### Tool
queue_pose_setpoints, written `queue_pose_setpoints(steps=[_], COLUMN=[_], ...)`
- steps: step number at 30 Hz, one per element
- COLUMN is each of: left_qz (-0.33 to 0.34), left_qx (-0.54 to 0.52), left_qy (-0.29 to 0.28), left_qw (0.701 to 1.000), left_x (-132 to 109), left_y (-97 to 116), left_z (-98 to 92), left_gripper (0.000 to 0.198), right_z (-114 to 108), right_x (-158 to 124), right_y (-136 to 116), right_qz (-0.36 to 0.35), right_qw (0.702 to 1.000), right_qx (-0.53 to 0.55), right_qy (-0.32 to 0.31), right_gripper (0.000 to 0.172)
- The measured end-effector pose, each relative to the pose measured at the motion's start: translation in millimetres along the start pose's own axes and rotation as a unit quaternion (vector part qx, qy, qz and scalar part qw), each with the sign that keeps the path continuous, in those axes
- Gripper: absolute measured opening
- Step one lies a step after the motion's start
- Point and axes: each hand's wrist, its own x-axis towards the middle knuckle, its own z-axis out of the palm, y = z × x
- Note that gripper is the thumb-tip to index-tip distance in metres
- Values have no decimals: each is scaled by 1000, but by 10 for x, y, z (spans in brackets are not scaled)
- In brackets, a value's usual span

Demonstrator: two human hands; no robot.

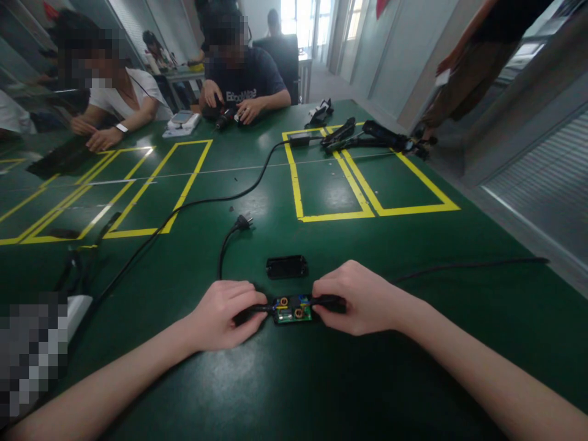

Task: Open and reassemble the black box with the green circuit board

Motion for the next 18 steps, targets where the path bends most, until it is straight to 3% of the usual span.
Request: queue_pose_setpoints(steps=[7, 18], left_qz=[-32, -30], left_qx=[11, 9], left_qy=[14, 16], left_qw=[999, 999], left_x=[6, 3], left_y=[-5, -6], left_z=[6, -6], left_gripper=[14, 13], right_z=[17, 29], right_x=[35, 26], right_y=[32, 64], right_qz=[24, 30], right_qw=[1000, 999], right_qx=[-20, 12], right_qy=[0, 6], right_gripper=[41, 34])
